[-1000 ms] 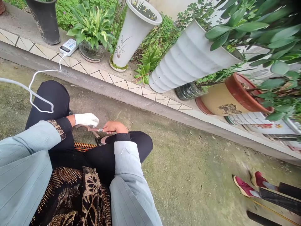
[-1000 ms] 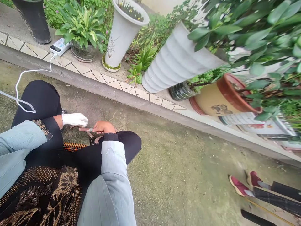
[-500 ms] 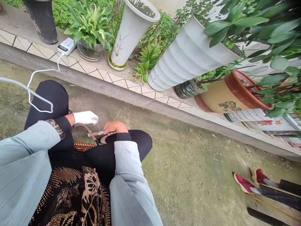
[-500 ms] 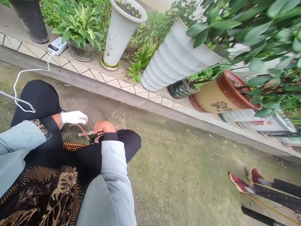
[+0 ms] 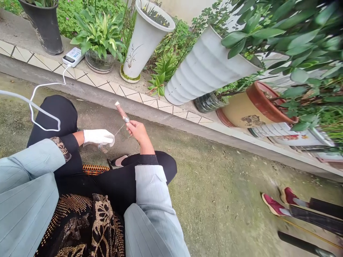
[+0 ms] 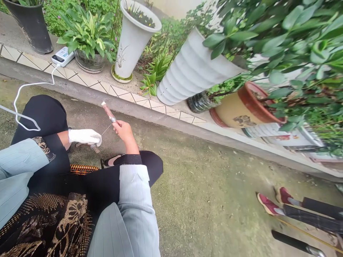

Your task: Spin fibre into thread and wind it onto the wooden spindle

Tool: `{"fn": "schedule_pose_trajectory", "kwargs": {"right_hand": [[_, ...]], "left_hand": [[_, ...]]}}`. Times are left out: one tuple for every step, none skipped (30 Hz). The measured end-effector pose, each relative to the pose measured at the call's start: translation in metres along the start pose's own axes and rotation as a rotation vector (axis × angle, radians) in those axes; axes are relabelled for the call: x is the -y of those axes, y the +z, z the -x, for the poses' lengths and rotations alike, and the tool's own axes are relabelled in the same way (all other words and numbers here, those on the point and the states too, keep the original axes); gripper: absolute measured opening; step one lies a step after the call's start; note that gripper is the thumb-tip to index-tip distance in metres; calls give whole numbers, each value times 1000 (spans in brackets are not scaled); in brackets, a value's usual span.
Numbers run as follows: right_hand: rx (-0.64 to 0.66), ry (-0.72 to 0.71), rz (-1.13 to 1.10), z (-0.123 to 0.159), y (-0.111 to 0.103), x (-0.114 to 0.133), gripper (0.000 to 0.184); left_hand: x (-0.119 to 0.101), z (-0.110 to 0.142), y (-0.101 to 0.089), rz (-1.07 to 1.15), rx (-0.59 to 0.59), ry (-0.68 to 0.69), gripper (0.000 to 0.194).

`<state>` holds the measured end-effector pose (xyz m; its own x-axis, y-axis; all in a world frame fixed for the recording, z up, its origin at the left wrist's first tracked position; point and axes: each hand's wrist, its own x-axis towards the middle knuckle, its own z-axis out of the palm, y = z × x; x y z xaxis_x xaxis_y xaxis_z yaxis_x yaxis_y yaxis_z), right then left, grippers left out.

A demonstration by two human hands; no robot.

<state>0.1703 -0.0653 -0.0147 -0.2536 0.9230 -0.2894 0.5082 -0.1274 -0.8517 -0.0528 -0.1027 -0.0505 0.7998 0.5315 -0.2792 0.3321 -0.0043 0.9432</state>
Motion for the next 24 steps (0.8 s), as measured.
{"fn": "schedule_pose_trajectory", "kwargs": {"right_hand": [[-27, 17, 160, -3, -2, 2, 23], [-46, 21, 327, -6, -4, 5, 24], [-52, 14, 489, -8, -6, 8, 26], [-38, 7, 633, -10, -7, 12, 27], [12, 9, 750, -11, -7, 15, 26], [110, 21, 830, -12, -8, 19, 25], [258, 46, 860, -12, -9, 23, 23], [438, 75, 837, -11, -12, 26, 20], [630, 97, 759, -9, -16, 30, 19], [797, 98, 634, -6, -22, 34, 18], [911, 80, 476, -3, -30, 38, 20], [960, 32, 306, 0, -40, 43, 23], [915, -35, 145, 2, -50, 47, 26], [778, -100, -12, 3, -62, 51, 29], [579, -157, -162, 3, -73, 54, 31], [385, -197, -275, 1, -83, 55, 33], [206, -216, -350, -3, -93, 54, 34], [62, -211, -379, -8, -100, 52, 34], [-38, -186, -361, -15, -107, 48, 33], [-102, -141, -301, -22, -111, 43, 32], [-139, -84, -200, -30, -114, 37, 29], [-159, -32, -84, -37, -115, 31, 27], [-173, 4, 43, -43, -114, 26, 25], [-173, 31, 185, -48, -111, 22, 24]], "left_hand": [[-7, -1, -5, -77, -7, 30, 32], [-14, -3, -12, -151, -38, 61, 31], [-22, -5, -20, -214, -64, 81, 30], [-29, -7, -29, -271, -77, 91, 30], [-35, -9, -38, -329, -105, 83, 30], [-42, -12, -47, -383, -133, 79, 29], [-47, -16, -56, -429, -144, 85, 29], [-52, -19, -64, -462, -139, 95, 28], [-57, -24, -71, -475, -118, 113, 27], [-60, -29, -77, -462, -86, 133, 27], [-63, -34, -83, -421, -56, 148, 26], [-65, -41, -88, -355, -41, 155, 27], [-66, -48, -92, -272, -43, 159, 29], [-66, -55, -95, -188, -54, 161, 31], [-66, -63, -97, -116, -62, 159, 34], [-65, -70, -99, -63, -60, 154, 36], [-64, -76, -100, -30, -46, 148, 37], [-64, -81, -100, -16, -20, 137, 37], [-64, -85, -100, -16, 9, 124, 35], [-64, -87, -100, -26, 33, 109, 34], [-65, -88, -99, -53, 57, 95, 32], [-67, -88, -99, -106, 82, 88, 29], [-68, -87, -99, -155, 96, 83, 27], [-70, -86, -99, -189, 103, 83, 26]]}}
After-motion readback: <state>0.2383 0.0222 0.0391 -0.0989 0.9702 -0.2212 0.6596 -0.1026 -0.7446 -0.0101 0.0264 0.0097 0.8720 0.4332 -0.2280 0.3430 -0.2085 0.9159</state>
